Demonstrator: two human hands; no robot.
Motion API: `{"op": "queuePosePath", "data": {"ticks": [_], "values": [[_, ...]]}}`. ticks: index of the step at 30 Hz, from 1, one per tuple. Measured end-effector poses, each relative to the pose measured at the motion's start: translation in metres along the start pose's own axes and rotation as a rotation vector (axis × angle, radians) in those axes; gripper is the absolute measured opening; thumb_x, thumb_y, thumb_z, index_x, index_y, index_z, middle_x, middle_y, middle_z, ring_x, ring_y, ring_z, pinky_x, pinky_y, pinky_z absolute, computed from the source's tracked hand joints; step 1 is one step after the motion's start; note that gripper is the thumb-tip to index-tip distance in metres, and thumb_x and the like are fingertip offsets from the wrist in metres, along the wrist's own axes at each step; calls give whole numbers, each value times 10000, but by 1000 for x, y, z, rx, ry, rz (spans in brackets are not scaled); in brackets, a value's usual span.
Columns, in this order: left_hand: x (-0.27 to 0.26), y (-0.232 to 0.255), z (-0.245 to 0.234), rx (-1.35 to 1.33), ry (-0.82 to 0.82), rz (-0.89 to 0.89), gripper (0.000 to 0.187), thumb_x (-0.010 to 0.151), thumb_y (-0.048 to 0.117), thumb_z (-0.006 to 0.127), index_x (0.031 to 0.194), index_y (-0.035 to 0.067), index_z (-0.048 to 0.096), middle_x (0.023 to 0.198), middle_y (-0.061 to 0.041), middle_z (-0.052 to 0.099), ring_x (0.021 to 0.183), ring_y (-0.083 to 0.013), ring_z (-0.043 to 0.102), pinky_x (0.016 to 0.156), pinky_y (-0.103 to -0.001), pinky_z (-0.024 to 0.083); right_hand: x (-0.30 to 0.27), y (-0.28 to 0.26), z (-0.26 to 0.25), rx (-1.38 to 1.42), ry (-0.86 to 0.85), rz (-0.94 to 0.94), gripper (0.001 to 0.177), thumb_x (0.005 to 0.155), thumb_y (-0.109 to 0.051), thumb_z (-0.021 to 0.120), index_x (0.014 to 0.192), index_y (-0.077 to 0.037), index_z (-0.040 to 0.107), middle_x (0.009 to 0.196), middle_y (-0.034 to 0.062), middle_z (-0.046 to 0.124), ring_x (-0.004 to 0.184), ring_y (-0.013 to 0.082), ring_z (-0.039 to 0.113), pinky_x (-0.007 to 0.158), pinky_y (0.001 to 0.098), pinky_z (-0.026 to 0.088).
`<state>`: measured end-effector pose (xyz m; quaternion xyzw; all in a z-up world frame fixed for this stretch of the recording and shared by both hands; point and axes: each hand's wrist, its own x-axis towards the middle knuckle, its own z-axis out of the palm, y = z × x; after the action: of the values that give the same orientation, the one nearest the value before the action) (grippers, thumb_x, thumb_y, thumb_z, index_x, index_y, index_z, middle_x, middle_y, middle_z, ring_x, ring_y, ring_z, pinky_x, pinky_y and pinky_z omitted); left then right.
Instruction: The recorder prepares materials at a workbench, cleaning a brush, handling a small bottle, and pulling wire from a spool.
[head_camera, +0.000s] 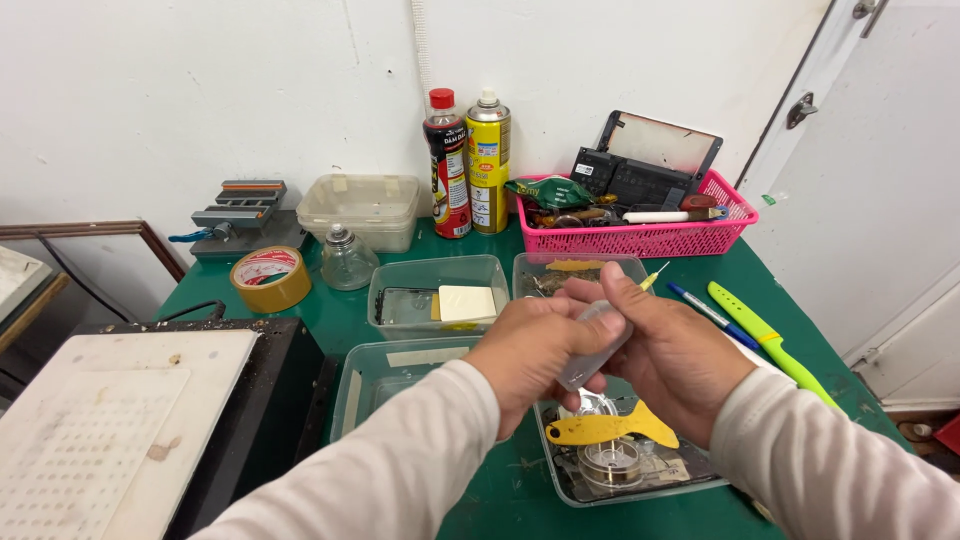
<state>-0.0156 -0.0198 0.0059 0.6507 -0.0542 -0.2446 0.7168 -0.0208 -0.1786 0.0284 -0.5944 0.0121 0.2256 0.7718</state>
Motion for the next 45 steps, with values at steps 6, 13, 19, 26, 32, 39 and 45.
{"op": "queuePosePath", "data": {"ticks": [6,13,19,26,32,39,45], "values": [[-9,26,19,159,314,-70,562,949,507,547,1368,137,492,1068,-42,657,822,-178,690,562,-409,593,0,-6,19,-8,245,54,761,934,-661,447,1390,-61,553,1215,102,690,1089,213,662,996,448,502],[18,-10,-4,-332,44,-162,557,1059,512,416,1387,77,532,919,-129,629,687,-221,674,513,-342,556,9,-8,7,-29,293,115,721,935,-708,400,1356,-156,594,1239,86,675,1044,211,627,944,398,493],[14,3,-6,4,183,-27,513,1010,442,560,1270,7,641,963,-115,701,639,-196,660,484,-346,562,19,-3,-1,-5,259,131,817,949,-709,405,1465,-87,527,1270,117,643,1026,245,593,958,458,489],[38,-12,-8,-59,0,-124,401,983,383,595,1225,71,662,975,-129,712,682,-196,678,513,-328,547,37,3,-14,-64,209,78,762,954,-668,388,1449,-102,515,1279,94,685,1108,218,649,996,422,479],[62,-29,-12,322,194,215,449,1022,435,598,1300,87,657,973,-84,737,696,-193,679,548,-319,517,51,-2,-16,-44,308,120,682,989,-614,398,1327,-54,591,1168,107,709,1012,223,654,923,438,505],[72,-16,-28,-639,-452,-266,508,1078,536,515,1278,70,542,959,-92,675,701,-172,635,470,-250,450,59,-10,-33,-58,272,60,641,984,-595,379,1196,-48,638,998,94,701,791,180,634,714,348,512],[87,-21,-31,-558,-524,-214,504,1111,481,528,1354,43,475,973,-93,679,747,-180,643,487,-267,460,65,-19,-26,-16,274,-17,601,983,-590,355,1097,-50,592,1031,115,709,666,170,622,570,311,558]]}}
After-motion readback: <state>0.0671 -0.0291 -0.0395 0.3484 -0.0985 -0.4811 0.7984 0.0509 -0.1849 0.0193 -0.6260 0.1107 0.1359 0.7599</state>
